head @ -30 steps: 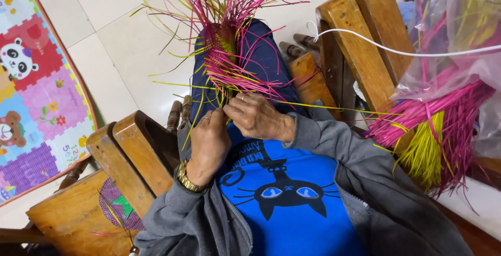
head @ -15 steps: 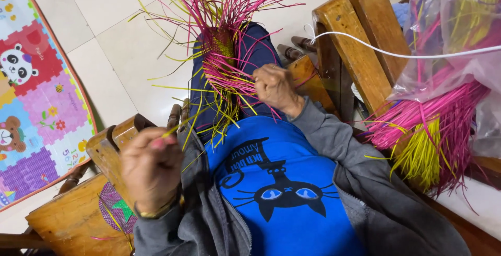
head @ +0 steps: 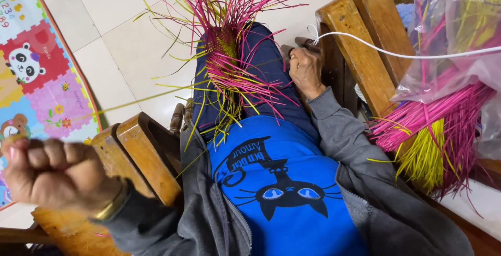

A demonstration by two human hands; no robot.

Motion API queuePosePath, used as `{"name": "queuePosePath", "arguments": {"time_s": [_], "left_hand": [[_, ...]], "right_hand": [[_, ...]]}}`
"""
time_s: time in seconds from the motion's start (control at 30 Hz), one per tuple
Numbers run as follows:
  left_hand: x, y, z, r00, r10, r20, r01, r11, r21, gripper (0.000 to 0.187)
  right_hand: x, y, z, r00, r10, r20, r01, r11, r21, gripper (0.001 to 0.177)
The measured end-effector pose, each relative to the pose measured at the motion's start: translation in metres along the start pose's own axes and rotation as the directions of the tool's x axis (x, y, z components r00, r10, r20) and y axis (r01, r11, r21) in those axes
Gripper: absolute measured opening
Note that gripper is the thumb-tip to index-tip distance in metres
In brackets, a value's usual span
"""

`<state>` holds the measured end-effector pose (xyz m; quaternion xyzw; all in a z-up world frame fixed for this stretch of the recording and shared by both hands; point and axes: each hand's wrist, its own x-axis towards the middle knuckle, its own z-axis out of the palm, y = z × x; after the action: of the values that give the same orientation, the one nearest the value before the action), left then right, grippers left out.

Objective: A person is weaving together colorful plastic strands to create a structured object, likely a basket or decorative item.

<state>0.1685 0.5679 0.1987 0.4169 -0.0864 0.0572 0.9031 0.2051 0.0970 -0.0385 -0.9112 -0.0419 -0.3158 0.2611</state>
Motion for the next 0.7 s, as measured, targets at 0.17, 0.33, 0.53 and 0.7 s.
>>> {"name": "queuePosePath", "arguments": {"time_s": [0.17,0.33,0.53,0.7], "left_hand": [[0.012,-0.101,0.096,0.98,0.143,-0.141,-0.089,0.938,0.336,0.011],[0.001,-0.197,0.127,0.983,-0.166,0.081,0.12,0.909,0.399,0.004],[0.007,-0.25,0.133,0.976,-0.157,0.15,0.081,0.905,0.419,0.006],[0.004,-0.257,0.134,0.976,-0.158,0.149,0.083,0.905,0.417,0.007]], "right_hand": [[0.016,-0.023,-0.009,0.852,0.489,0.187,-0.511,0.701,0.497,0.01],[0.037,-0.087,-0.05,0.73,0.471,0.495,-0.604,0.105,0.79,0.008],[0.01,-0.095,-0.032,0.779,0.392,0.49,-0.578,0.145,0.803,0.008],[0.018,-0.107,-0.047,0.746,0.347,0.569,-0.602,-0.015,0.799,0.009]]}}
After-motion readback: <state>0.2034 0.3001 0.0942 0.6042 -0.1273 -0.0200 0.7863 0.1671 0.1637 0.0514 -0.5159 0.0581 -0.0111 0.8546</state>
